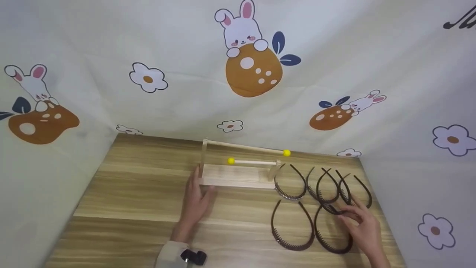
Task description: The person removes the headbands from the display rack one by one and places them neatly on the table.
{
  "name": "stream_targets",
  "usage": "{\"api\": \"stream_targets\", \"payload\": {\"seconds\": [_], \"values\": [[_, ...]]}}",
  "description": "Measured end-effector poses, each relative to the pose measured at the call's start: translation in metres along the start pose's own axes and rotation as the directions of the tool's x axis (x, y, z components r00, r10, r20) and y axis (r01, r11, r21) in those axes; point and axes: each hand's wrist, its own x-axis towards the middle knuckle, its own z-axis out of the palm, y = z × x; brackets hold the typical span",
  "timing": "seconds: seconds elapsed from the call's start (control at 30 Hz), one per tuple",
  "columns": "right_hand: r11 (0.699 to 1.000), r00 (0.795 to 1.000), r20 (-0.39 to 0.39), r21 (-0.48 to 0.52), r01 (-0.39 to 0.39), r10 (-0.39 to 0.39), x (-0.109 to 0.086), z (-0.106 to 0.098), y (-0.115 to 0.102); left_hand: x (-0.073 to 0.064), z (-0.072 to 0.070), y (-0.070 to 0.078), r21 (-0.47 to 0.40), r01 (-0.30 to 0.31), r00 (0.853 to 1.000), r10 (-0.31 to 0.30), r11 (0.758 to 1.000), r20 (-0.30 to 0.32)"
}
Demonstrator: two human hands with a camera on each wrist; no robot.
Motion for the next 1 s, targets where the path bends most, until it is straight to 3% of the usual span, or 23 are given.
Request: {"api": "stream_targets", "payload": {"seconds": [0.4, 0.83, 1.0], "values": [[0.999, 0.998, 0.058, 0.037, -0.019, 0.017, -0.024, -0.029, 0.036, 0.001, 0.0, 0.0, -0.04, 0.0, 1.0, 0.001, 0.999, 0.018], [0.976, 0.969, 0.13, -0.087, -0.201, 0.211, -0.05, -0.062, 0.05, 0.002, -0.001, 0.002, -0.031, 0.028, 0.999, -0.027, 0.999, 0.017], [0.972, 0.965, 0.131, -0.103, -0.213, 0.225, -0.057, -0.072, 0.062, 0.001, 0.0, 0.002, -0.028, 0.018, 1.0, -0.017, 0.999, 0.014]]}}
